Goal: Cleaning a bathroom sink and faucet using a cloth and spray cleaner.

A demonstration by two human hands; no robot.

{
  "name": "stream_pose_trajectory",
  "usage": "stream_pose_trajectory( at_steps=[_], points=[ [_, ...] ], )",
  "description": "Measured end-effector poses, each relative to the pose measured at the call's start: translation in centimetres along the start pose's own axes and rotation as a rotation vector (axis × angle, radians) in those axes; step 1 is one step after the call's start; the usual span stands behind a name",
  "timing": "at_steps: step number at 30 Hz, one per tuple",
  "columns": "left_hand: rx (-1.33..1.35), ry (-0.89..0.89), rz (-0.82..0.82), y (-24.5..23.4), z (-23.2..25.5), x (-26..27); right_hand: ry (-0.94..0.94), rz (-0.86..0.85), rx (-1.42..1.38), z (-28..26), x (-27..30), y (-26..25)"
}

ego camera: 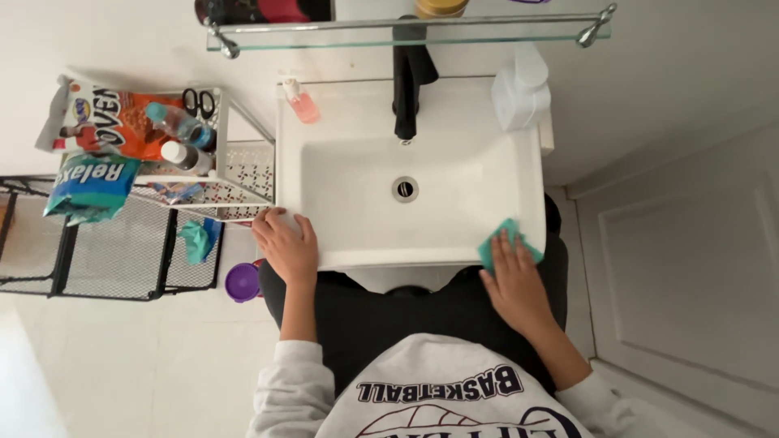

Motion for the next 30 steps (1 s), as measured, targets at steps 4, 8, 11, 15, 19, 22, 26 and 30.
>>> stream_pose_trajectory(
  at_steps=[4, 8, 11, 15, 19, 22, 26, 30],
  points=[
    [0.036, -0.003, 0.017, -0.3, 0.1, -0.1, -0.148, -0.106, 0.07, -4.3, -1.8, 1.2],
    [0.041, 0.039, 0.053, -0.1, -0.1, 0.1, -0.378, -0.192, 0.013, -10.7, -4.2, 2.0],
    [0.051, -0.001, 0.018, -0.1, -0.1, 0.1, -0.481, -0.13, -0.077, -15.0, -5.9, 3.4],
    [0.041, -0.016, -0.006, -0.1, -0.1, 0.1, -0.494, -0.062, -0.105, -16.0, -6.1, 4.7],
    [0.044, 0.0, 0.008, -0.1, -0.2, 0.1, -0.504, -0.063, -0.061, -12.9, -5.7, 4.0],
    [0.061, 0.008, 0.009, 0.1, -0.3, 0.1, -0.492, -0.077, 0.018, -8.1, -4.9, 3.1],
    [0.047, -0.011, 0.008, 0.1, -0.3, 0.1, -0.456, -0.028, -0.097, -2.5, -3.6, -1.0],
    [0.044, 0.01, 0.026, 0.2, -0.3, 0.1, -0.033, 0.027, -0.937, 8.1, -0.8, 2.0]
  ],
)
Point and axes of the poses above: each hand's wrist, its own x-axis away from the middle knuckle, its own y-axis out of the palm, z = x × y, the point moved 2 cm from there along -x, towards the middle knuckle, and after that the axes turned 4 degrees about y, right-handed, at the moved point
